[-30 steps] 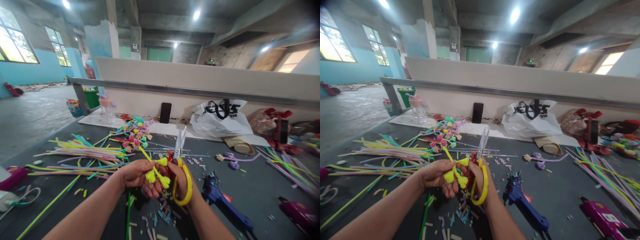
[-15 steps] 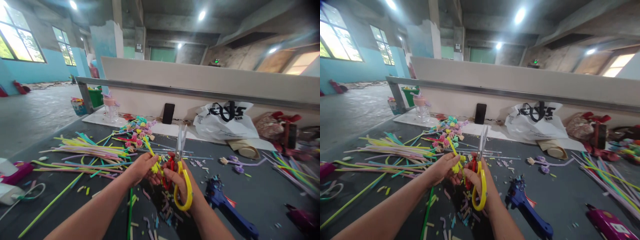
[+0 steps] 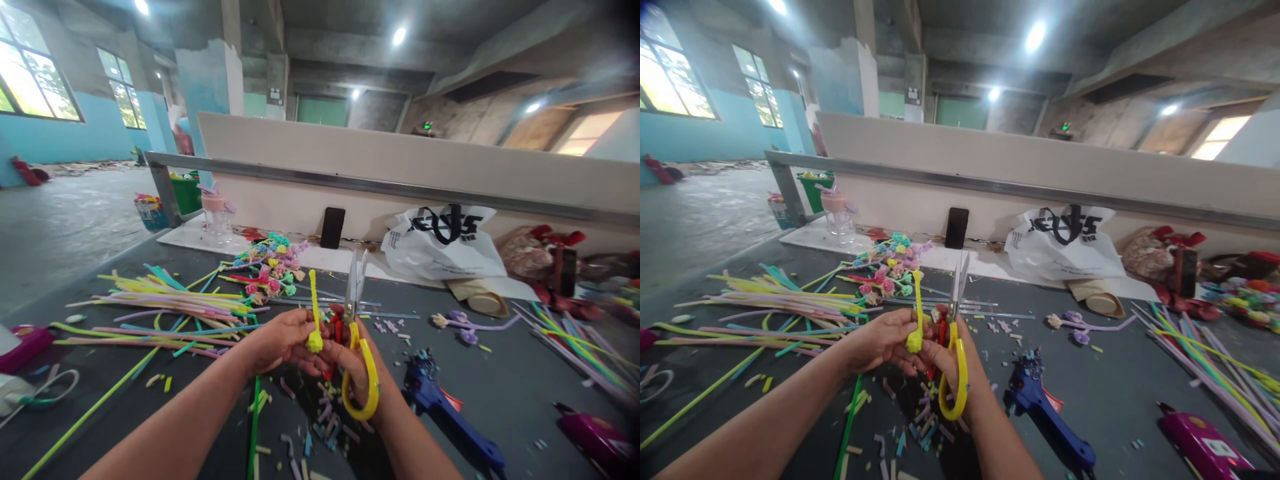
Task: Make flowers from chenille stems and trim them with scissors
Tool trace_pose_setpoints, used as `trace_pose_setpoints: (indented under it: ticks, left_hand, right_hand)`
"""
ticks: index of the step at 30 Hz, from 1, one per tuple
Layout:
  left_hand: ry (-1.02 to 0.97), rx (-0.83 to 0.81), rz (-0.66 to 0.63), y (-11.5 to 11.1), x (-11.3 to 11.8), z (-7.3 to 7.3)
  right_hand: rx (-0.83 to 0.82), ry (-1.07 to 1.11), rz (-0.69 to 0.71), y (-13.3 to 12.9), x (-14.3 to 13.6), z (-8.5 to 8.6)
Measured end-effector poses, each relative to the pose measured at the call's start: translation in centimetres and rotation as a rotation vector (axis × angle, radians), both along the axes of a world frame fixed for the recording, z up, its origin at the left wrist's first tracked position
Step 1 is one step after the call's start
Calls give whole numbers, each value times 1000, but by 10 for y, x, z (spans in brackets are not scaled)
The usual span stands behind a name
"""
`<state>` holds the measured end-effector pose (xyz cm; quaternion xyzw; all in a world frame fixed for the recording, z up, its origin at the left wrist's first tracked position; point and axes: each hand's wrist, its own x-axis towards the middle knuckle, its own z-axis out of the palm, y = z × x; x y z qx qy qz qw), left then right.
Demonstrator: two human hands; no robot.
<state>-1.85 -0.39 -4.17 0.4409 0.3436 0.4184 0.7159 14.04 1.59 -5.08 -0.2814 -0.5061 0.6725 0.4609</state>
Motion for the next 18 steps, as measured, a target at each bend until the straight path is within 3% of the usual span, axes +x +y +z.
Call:
trace_pose_setpoints:
  ticks: [8, 18]
  left_hand:
    - [136, 47, 110, 4, 1, 0]
    - [240, 55, 201, 7, 3, -1]
  right_hand:
    - [-101, 45, -36, -1, -1, 1]
    - [-81, 58, -39, -3, 0, 2]
